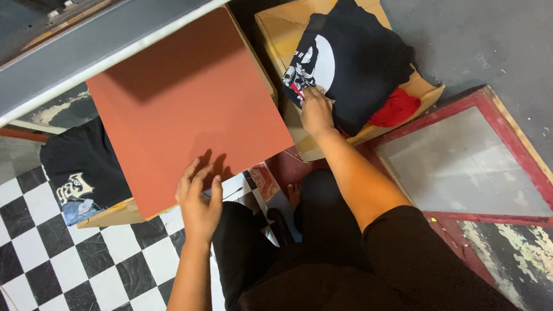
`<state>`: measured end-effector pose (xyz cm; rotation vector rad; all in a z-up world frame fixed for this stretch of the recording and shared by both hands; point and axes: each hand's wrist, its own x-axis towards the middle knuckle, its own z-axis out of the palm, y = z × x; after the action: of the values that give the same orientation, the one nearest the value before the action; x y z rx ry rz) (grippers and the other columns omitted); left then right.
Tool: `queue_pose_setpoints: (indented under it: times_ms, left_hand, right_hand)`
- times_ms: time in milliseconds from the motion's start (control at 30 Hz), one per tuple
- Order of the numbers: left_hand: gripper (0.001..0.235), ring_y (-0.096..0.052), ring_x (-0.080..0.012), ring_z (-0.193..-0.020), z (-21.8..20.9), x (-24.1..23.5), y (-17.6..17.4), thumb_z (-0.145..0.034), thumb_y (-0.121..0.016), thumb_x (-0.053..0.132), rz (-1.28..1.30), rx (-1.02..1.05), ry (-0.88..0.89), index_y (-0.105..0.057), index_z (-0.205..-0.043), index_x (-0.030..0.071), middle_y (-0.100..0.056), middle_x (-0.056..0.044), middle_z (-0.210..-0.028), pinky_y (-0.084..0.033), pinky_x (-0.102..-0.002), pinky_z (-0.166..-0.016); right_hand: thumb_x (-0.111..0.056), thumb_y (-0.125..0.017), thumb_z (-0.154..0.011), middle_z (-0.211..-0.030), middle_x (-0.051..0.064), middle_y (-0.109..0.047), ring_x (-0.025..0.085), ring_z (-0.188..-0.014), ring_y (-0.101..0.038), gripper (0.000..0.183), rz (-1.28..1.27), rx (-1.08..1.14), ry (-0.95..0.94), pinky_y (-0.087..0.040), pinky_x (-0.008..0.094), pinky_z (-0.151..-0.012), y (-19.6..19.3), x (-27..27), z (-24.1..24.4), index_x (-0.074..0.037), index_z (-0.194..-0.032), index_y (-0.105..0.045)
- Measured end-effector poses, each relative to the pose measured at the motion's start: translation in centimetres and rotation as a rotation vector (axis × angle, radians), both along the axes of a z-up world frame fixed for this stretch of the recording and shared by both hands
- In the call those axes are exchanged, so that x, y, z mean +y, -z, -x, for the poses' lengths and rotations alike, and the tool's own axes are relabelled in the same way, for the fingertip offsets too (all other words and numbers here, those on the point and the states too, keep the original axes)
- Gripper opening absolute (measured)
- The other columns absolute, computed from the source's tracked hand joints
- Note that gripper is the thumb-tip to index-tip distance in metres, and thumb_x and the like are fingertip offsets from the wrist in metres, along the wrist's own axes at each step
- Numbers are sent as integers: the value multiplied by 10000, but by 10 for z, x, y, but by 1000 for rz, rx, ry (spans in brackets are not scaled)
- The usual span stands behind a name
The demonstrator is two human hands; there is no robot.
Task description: Using a heat press machine to apply graphic designs to black t-shirts and then folding them.
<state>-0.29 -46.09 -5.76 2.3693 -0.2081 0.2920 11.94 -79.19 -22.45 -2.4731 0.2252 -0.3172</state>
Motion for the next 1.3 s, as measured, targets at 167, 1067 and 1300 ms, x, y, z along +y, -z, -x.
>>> queue_pose_setpoints:
  times_ms: [167,1067,1300]
  left_hand:
    - [255,-596,-355,-1279,14,12,-12,-949,-723,151,80,43,-17,-721,-1184,53,-574,-173,-1436,-518,-432,-1030]
    - [182,-611,-321,-1252,2,5,-20,-959,-715,175,73,118,-5,-751,-1111,82,-617,-119,-1394,-550,-409,-978]
    - [167,-637,-308,-1236,16,21,-23,-969,-730,129,51,6,10,-758,-1117,55,-640,-128,-1379,-531,-416,-1003]
  right_hand:
    - [34,-706,-861,-1137,246,-691,428,-1100,-631,276,-133,-188,91,-497,451,-995,-49,-4,20,55,-1136,-702]
    - [-78,-646,-977,-1406,194,-592,383,-1287,-551,378,44,-130,108,-417,472,-1090,18,4,13,-18,-1350,-635]
    - [22,-703,-870,-1042,175,-706,398,-1006,-646,172,-125,-465,238,-520,457,-907,-50,-14,28,-14,-1038,-699]
